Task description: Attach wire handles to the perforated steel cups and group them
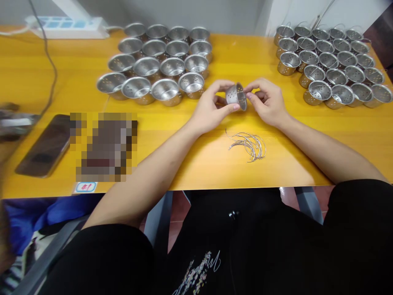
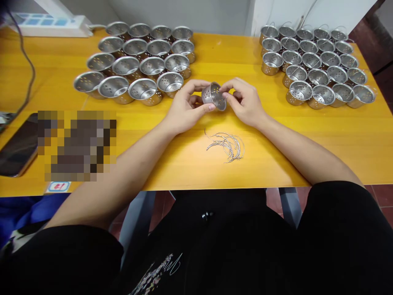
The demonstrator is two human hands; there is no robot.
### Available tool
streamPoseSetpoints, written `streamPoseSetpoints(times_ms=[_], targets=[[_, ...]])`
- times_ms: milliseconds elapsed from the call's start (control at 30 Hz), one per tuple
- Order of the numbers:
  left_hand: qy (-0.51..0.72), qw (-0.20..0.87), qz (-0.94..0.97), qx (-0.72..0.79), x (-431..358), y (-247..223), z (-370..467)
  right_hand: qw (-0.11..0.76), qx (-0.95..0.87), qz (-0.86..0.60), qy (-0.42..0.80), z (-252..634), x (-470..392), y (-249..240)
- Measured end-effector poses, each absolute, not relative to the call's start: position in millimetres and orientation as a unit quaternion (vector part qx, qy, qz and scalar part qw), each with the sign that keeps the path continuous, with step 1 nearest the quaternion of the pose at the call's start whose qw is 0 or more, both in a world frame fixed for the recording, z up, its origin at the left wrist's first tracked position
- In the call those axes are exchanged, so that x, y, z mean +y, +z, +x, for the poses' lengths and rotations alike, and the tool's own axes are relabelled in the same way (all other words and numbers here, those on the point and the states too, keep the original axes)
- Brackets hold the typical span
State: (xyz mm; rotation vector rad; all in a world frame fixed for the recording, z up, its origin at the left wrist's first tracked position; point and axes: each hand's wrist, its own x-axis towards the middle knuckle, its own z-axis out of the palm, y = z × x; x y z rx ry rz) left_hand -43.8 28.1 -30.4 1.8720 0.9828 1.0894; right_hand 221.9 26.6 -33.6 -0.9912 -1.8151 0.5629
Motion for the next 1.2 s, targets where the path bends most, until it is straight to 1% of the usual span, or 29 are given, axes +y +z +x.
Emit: streamPoseSetpoints(times_ms=[200, 400, 533, 700, 867, 1067, 1200], targets=[[0.453, 0.39, 0.74, 0.308, 44.7, -53.7, -49.6, 0.48, -0.738, -0.409, 0.239, 220.0, 22.9, -30.7], [0.454, 0.408, 0.755, 0.24, 59.5, -80.0, -52.2, 0.467, -0.723, -0.387, 0.331, 221.0, 22.3, -32.4], [0.453, 0.404, 0.761, 0.23, 59.6, -82.7, -51.2, 0.457, -0.708, -0.37, 0.391, 220.6, 24.0, -28.6], [0.446, 0.413, 0.762, 0.223, 58.3, -79.4, -49.8, 0.453, -0.69, -0.37, 0.427, 217.1, 23.0, -18.7], [0.443, 0.421, 0.757, 0.23, 58.8, -78.8, -52.0, 0.433, -0.705, -0.375, 0.418, 218.9, 23.7, -18.3], [0.432, 0.436, 0.753, 0.236, 56.0, -77.4, -53.7, 0.423, -0.763, -0.333, 0.358, 227.1, 28.1, -25.6], [0.42, 0.439, 0.755, 0.248, 48.5, -68.5, -52.3, 0.395, -0.796, -0.331, 0.318, 230.1, 28.5, -28.1]])
